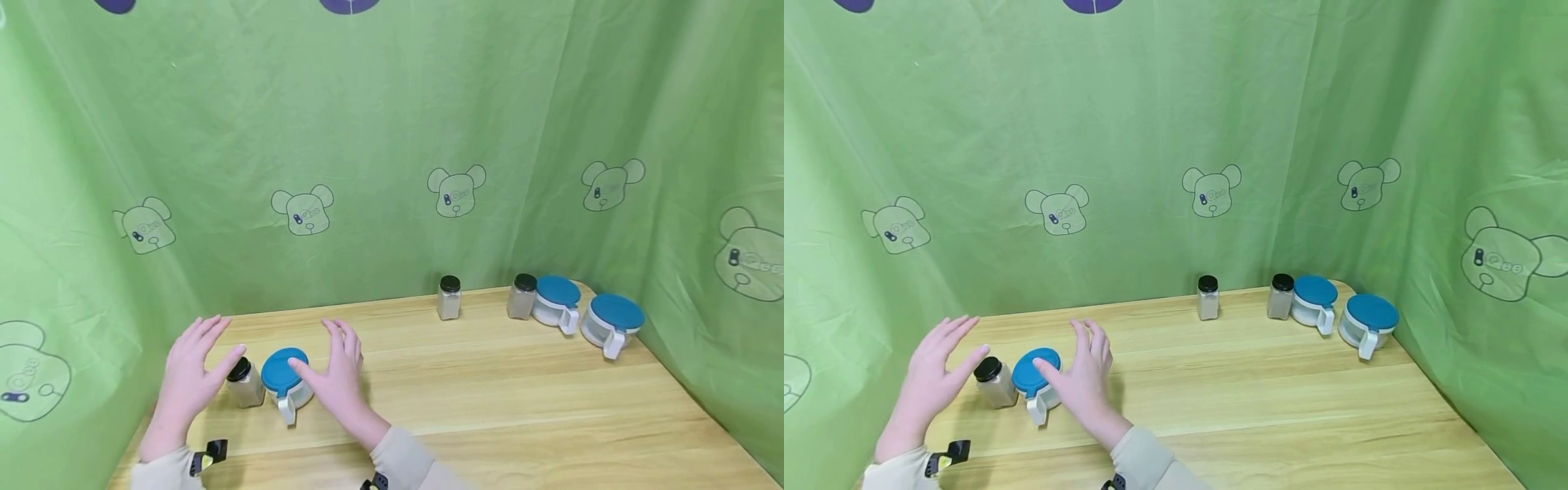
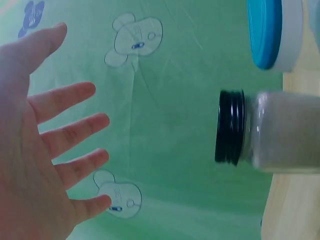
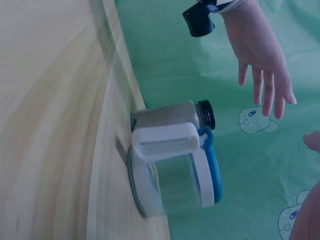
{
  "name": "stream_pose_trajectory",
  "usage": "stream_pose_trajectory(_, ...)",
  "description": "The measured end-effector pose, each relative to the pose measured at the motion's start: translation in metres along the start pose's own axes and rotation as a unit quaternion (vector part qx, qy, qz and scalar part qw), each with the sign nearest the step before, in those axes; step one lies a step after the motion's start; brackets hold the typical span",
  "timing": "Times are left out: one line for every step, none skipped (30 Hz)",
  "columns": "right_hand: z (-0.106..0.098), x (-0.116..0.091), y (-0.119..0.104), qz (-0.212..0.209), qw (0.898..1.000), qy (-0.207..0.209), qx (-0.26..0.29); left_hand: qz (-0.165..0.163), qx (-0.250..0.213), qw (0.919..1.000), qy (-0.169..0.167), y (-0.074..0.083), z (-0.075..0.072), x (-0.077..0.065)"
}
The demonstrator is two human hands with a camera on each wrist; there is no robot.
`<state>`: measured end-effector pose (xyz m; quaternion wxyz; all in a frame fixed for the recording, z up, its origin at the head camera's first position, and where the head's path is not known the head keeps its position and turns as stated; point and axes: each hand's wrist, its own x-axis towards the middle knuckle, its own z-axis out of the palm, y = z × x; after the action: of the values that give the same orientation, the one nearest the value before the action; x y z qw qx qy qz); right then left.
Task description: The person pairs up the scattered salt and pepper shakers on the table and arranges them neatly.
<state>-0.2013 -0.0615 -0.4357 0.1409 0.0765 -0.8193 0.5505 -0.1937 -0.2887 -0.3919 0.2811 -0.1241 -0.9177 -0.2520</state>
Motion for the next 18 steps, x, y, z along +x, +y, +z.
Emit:
stream_pose_trajectory(-0.002, 0.000, 0.001, -0.004, 1.000, -0.002, -0.001, 0.000, 0.005, 1.0000, -0.002, 0.002, 0.001, 0.000)
stream_pose_trajectory(-0.005, 0.000, 0.002, -0.006, 1.000, -0.004, -0.002, 0.000, 0.011, 0.9999, -0.003, 0.003, 0.002, 0.000)
stream_pose_trajectory(-0.008, 0.000, 0.003, -0.011, 1.000, -0.005, -0.005, 0.002, 0.017, 0.9998, -0.004, 0.005, 0.003, 0.000)
stream_pose_trajectory(-0.010, 0.000, 0.004, -0.017, 1.000, -0.006, -0.008, 0.003, 0.024, 0.9997, -0.005, 0.007, 0.004, 0.000)
stream_pose_trajectory(-0.013, 0.001, 0.006, -0.024, 1.000, -0.008, -0.011, 0.006, 0.030, 0.9995, -0.005, 0.009, 0.005, 0.000)
stream_pose_trajectory(-0.015, 0.001, 0.007, -0.032, 0.999, -0.010, -0.014, 0.009, 0.036, 0.9993, -0.005, 0.011, 0.006, 0.000)
stream_pose_trajectory(-0.018, 0.001, 0.009, -0.039, 0.999, -0.012, -0.018, 0.011, 0.040, 0.9991, -0.005, 0.013, 0.007, 0.000)
stream_pose_trajectory(-0.020, 0.001, 0.011, -0.048, 0.999, -0.013, -0.022, 0.013, 0.044, 0.9989, -0.006, 0.015, 0.008, 0.000)
stream_pose_trajectory(-0.023, 0.001, 0.013, -0.056, 0.998, -0.015, -0.026, 0.014, 0.048, 0.9987, -0.009, 0.017, 0.009, 0.000)
stream_pose_trajectory(-0.026, 0.002, 0.015, -0.064, 0.997, -0.017, -0.028, 0.015, 0.053, 0.9984, -0.013, 0.019, 0.010, 0.000)
stream_pose_trajectory(-0.029, 0.002, 0.017, -0.072, 0.997, -0.019, -0.032, 0.015, 0.058, 0.9981, -0.018, 0.020, 0.011, 0.000)
stream_pose_trajectory(-0.031, 0.002, 0.019, -0.080, 0.996, -0.021, -0.035, 0.013, 0.062, 0.9977, -0.024, 0.022, 0.012, 0.000)
stream_pose_trajectory(-0.034, 0.002, 0.021, -0.086, 0.995, -0.024, -0.039, 0.011, 0.067, 0.9972, -0.031, 0.024, 0.012, 0.000)
stream_pose_trajectory(-0.037, 0.003, 0.023, -0.093, 0.994, -0.028, -0.041, 0.009, 0.071, 0.9967, -0.038, 0.025, 0.013, 0.000)
stream_pose_trajectory(-0.039, 0.003, 0.025, -0.097, 0.994, -0.032, -0.044, 0.009, 0.076, 0.9961, -0.045, 0.027, 0.014, 0.000)
stream_pose_trajectory(-0.042, 0.003, 0.026, -0.101, 0.993, -0.036, -0.047, 0.009, 0.079, 0.9955, -0.050, 0.028, 0.015, 0.000)
stream_pose_trajectory(-0.045, 0.003, 0.027, -0.102, 0.993, -0.041, -0.049, 0.010, 0.082, 0.9951, -0.056, 0.028, 0.016, 0.000)
stream_pose_trajectory(-0.048, 0.004, 0.028, -0.101, 0.993, -0.047, -0.050, 0.009, 0.082, 0.9947, -0.060, 0.029, 0.017, 0.000)
